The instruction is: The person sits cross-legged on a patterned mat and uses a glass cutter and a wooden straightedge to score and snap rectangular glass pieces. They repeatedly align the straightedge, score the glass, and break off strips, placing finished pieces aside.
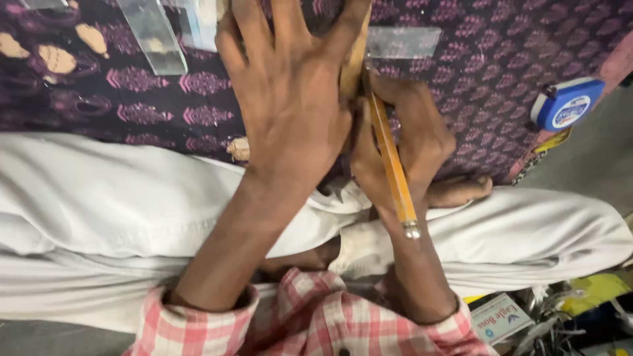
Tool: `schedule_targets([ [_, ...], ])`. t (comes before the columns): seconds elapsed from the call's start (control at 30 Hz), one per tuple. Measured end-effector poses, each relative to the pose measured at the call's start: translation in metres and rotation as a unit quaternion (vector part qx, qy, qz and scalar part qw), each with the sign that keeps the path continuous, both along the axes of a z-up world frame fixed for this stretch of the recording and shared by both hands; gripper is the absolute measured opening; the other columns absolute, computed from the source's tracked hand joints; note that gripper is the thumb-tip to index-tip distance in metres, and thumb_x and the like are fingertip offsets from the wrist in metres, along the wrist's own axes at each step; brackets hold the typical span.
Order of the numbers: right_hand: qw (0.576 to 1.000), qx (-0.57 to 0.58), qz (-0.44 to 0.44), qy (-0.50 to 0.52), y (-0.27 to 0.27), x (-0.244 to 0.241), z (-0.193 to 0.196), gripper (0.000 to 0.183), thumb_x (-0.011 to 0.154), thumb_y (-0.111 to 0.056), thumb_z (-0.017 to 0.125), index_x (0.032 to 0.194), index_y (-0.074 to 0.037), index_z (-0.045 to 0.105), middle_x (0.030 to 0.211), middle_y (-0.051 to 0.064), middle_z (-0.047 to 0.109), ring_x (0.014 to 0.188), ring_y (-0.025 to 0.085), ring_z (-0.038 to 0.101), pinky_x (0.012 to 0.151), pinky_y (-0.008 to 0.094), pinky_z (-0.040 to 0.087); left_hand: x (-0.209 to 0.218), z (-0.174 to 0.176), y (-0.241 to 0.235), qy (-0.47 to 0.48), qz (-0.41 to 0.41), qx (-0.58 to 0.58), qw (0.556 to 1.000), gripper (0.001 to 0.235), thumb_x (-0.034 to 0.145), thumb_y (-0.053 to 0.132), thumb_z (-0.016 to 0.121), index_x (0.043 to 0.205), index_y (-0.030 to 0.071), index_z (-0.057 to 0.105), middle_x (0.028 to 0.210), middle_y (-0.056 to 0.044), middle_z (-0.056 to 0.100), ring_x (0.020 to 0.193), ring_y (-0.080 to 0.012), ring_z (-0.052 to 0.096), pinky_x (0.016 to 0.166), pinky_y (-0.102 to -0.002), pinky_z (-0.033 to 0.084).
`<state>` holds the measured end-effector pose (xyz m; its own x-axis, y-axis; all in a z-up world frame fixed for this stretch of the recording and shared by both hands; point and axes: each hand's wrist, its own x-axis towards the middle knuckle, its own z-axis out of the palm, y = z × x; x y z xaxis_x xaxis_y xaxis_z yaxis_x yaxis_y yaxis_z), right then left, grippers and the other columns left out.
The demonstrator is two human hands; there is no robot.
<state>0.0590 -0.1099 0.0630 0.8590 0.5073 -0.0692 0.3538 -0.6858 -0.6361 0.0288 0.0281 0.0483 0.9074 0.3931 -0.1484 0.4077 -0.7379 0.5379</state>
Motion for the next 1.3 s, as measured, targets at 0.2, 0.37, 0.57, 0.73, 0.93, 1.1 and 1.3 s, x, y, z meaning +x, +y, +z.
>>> schedule_targets([
  [0.2, 0.999, 0.01, -0.024, 0.023, -0.008, -0.01, -0.003, 0.017, 0.097, 0.005, 0.072, 0.114, 0.002, 0.069, 0.104, 0.015, 0.071, 0.088, 0.025, 0.074, 0.079, 0.032, 0.058, -0.002, -0.002, 0.0, -0.001, -0.016, -0.001, 1.0, 0.073, 0.077, 0.012, 0.085, 0.145, 0.021, 0.061, 0.137, -0.025, 0.043, 0.133, -0.0469, 0.037, 0.11, -0.061, 0.034],
  [0.37, 0.996, 0.07, -0.041, 0.039, -0.021, -0.011, 0.005, 0.025, 0.096, 0.003, 0.072, 0.121, 0.002, 0.069, 0.107, 0.016, 0.074, 0.096, 0.023, 0.076, 0.085, 0.032, 0.059, -0.002, 0.008, 0.002, 0.031, -0.031, -0.035, 0.998, 0.093, 0.067, 0.027, 0.095, 0.151, 0.023, 0.057, 0.154, -0.026, 0.03, 0.146, -0.048, 0.022, 0.114, -0.064, 0.029],
  [0.57, 0.974, 0.119, -0.136, 0.137, -0.032, -0.008, 0.0, 0.019, 0.102, -0.004, 0.072, 0.12, 0.003, 0.071, 0.112, 0.014, 0.076, 0.098, 0.016, 0.072, 0.088, 0.028, 0.057, -0.006, 0.009, 0.001, 0.02, -0.077, -0.023, 0.997, 0.091, 0.074, 0.033, 0.097, 0.154, 0.021, 0.056, 0.159, -0.023, 0.025, 0.149, -0.0475, 0.017, 0.116, -0.068, 0.027],
  [0.73, 0.966, 0.133, -0.16, 0.155, -0.024, -0.01, 0.004, 0.021, 0.099, -0.002, 0.067, 0.12, 0.002, 0.068, 0.118, 0.016, 0.072, 0.107, 0.021, 0.072, 0.097, 0.035, 0.058, -0.006, 0.004, -0.005, 0.027, -0.081, -0.037, 0.996, 0.078, 0.081, 0.023, 0.093, 0.151, 0.018, 0.058, 0.159, -0.008, 0.036, 0.153, -0.0443, 0.02, 0.124, -0.068, 0.024],
  [0.93, 0.994, 0.037, -0.086, 0.049, -0.006, -0.029, -0.006, 0.035, 0.085, 0.0, 0.083, 0.109, -0.002, 0.058, 0.123, 0.019, 0.062, 0.108, 0.032, 0.066, 0.091, 0.039, 0.056, -0.009, 0.007, 0.0, 0.027, -0.067, -0.043, 0.996, 0.075, 0.086, -0.008, 0.069, 0.155, 0.019, 0.059, 0.161, -0.004, 0.04, 0.151, -0.0422, 0.023, 0.124, -0.061, 0.026],
  [1.1, 0.994, 0.052, -0.092, 0.007, -0.009, -0.031, -0.013, 0.034, 0.092, 0.005, 0.084, 0.109, -0.004, 0.056, 0.118, 0.015, 0.061, 0.108, 0.027, 0.066, 0.091, 0.034, 0.057, -0.007, 0.008, 0.001, 0.009, -0.06, -0.068, 0.996, 0.067, 0.087, -0.004, 0.07, 0.149, 0.017, 0.059, 0.156, -0.005, 0.044, 0.148, -0.043, 0.029, 0.122, -0.06, 0.03],
  [1.3, 0.995, 0.06, -0.079, 0.012, -0.034, -0.021, -0.021, 0.031, 0.088, 0.013, 0.077, 0.105, -0.002, 0.057, 0.111, 0.013, 0.061, 0.098, 0.021, 0.063, 0.084, 0.03, 0.053, -0.019, -0.007, 0.002, -0.014, -0.073, -0.068, 0.995, 0.055, 0.09, 0.003, 0.072, 0.142, 0.011, 0.058, 0.143, -0.006, 0.052, 0.13, -0.0376, 0.046, 0.111, -0.055, 0.035],
])
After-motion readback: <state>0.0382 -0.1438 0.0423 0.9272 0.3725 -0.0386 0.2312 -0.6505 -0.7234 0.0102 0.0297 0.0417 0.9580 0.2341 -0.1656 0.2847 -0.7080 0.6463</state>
